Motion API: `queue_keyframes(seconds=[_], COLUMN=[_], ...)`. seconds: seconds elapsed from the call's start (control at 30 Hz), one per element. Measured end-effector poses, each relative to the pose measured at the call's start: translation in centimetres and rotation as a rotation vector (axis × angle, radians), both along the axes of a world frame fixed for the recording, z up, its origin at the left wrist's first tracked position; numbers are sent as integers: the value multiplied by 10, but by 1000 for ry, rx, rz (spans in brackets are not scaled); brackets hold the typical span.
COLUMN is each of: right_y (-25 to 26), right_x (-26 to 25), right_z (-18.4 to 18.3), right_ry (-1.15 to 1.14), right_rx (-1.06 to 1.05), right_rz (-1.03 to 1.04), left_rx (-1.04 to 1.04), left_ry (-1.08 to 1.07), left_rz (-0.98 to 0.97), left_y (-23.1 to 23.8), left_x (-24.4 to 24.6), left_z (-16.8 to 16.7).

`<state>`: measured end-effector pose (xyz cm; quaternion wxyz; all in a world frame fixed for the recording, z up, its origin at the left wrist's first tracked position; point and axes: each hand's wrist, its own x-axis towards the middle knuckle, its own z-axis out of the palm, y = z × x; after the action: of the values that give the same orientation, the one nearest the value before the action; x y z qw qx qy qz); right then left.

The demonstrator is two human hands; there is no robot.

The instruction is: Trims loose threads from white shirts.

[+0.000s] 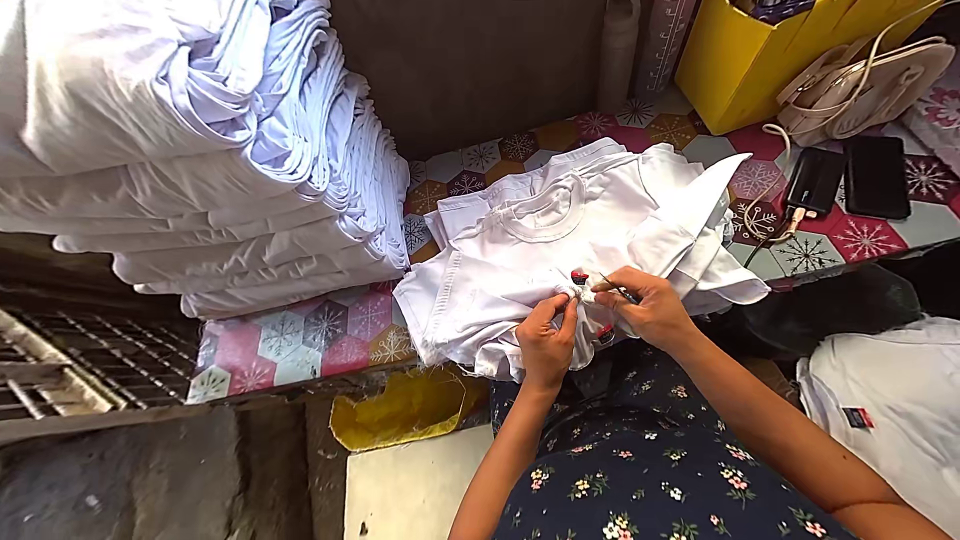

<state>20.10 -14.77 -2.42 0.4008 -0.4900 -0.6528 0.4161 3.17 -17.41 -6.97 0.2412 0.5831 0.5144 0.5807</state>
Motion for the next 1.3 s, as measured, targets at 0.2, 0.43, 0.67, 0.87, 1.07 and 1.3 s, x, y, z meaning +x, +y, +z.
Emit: queue_keyframes(seconds=[0.2, 0.43, 0.67, 0.87, 1.07, 1.3], right_y=[19, 28, 11, -13, -10, 4], right_x=[-33, -30, 14, 24, -4, -27], right_z=[9, 16, 18, 3, 7, 5], right_ry=[-153, -320, 273, -72, -71, -121], right_rx=[311, 367, -66, -95, 185, 211], right_rz=[116, 212, -45, 183, -39, 3], left_rx=[138, 165, 51, -440, -457, -392], left_ry=[189, 270, 132, -706, -825, -677], left_rz=[-11, 10, -16, -70, -51, -46], left_y=[-2, -4, -6, -4, -8, -10], left_x=[-3, 1, 2, 3, 2, 4], left_z=[-2, -7, -5, 27, 35, 32])
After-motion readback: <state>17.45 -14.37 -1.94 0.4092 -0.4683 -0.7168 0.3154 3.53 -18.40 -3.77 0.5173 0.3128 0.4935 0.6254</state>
